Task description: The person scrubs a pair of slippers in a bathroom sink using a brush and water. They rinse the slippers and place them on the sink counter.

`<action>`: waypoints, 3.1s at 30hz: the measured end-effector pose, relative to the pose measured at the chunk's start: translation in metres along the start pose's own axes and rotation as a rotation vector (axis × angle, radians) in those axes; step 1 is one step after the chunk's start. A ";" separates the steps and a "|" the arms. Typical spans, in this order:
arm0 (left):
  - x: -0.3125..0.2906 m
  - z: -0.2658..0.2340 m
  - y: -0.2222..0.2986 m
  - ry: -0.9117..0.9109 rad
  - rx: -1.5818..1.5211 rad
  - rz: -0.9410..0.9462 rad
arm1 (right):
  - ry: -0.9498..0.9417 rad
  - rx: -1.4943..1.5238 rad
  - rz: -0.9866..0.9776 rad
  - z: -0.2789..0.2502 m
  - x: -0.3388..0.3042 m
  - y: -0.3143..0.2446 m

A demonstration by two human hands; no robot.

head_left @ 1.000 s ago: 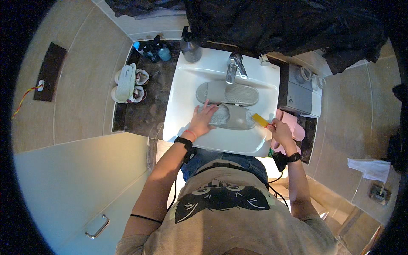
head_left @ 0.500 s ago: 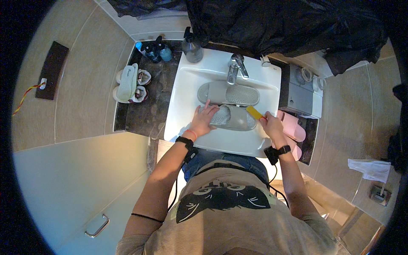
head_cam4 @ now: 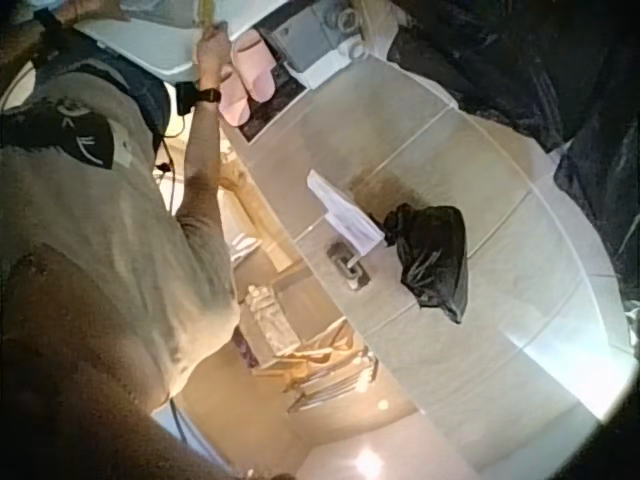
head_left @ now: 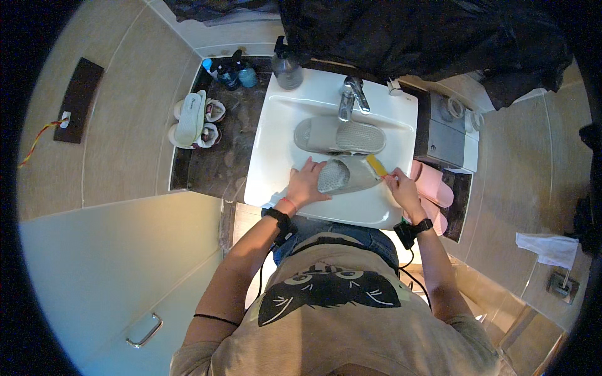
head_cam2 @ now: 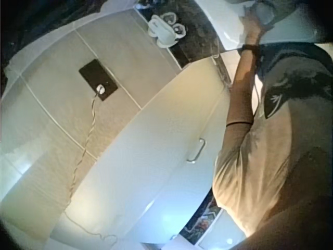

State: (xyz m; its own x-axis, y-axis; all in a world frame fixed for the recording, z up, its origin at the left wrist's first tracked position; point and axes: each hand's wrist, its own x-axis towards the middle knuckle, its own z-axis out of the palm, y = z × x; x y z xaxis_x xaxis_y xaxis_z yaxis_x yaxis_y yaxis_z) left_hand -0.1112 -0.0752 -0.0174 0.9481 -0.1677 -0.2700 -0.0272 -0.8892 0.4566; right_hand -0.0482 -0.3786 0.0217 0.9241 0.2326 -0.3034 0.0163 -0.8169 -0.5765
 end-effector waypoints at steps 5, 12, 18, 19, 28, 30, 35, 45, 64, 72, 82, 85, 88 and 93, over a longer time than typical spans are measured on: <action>0.002 -0.004 0.002 -0.035 0.005 -0.015 | -0.057 -0.030 -0.189 0.008 -0.010 -0.031; 0.001 -0.008 -0.003 -0.002 -0.036 -0.036 | -0.100 -0.053 -0.103 -0.006 0.015 -0.025; 0.006 -0.006 -0.015 -0.007 -0.098 -0.051 | -0.135 -0.044 -0.112 0.002 0.024 -0.034; 0.008 -0.006 -0.020 -0.004 -0.101 -0.063 | -0.080 -0.051 -0.080 0.006 0.033 -0.007; -0.014 -0.026 -0.005 0.061 -0.226 -0.065 | -0.219 0.036 -0.093 -0.012 0.008 -0.052; -0.019 -0.026 -0.004 0.123 -0.267 -0.037 | -0.165 0.014 -0.107 -0.009 0.007 -0.044; -0.030 -0.019 -0.009 0.265 -0.453 0.023 | -0.086 -0.111 0.001 -0.011 0.018 -0.014; -0.033 -0.034 0.002 0.396 -0.361 0.120 | -0.044 -0.037 -0.109 -0.015 0.017 -0.038; -0.058 -0.025 -0.014 0.313 -0.411 -0.084 | -0.171 -0.110 -0.427 0.016 -0.008 -0.109; -0.054 -0.010 -0.027 0.453 -0.421 -0.011 | -0.203 -0.180 -0.351 0.017 0.012 -0.109; -0.058 -0.019 -0.021 0.346 -0.342 -0.104 | 0.027 -0.158 -0.241 -0.021 0.043 -0.046; -0.052 -0.022 -0.017 0.319 -0.286 -0.035 | 0.028 -0.114 -0.180 -0.019 0.034 -0.038; -0.037 -0.023 -0.013 0.235 -0.225 0.054 | -0.113 0.014 -0.267 0.000 0.003 -0.068; -0.024 -0.045 0.010 0.094 -0.175 0.110 | -0.092 0.056 -0.154 -0.009 0.020 -0.036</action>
State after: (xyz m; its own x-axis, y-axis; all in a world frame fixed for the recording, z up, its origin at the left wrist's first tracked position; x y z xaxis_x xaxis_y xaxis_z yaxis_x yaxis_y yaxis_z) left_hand -0.1197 -0.0611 0.0323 0.9681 -0.2118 -0.1343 -0.0842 -0.7790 0.6213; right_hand -0.0268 -0.3491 0.0433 0.8734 0.4022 -0.2745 0.1316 -0.7376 -0.6623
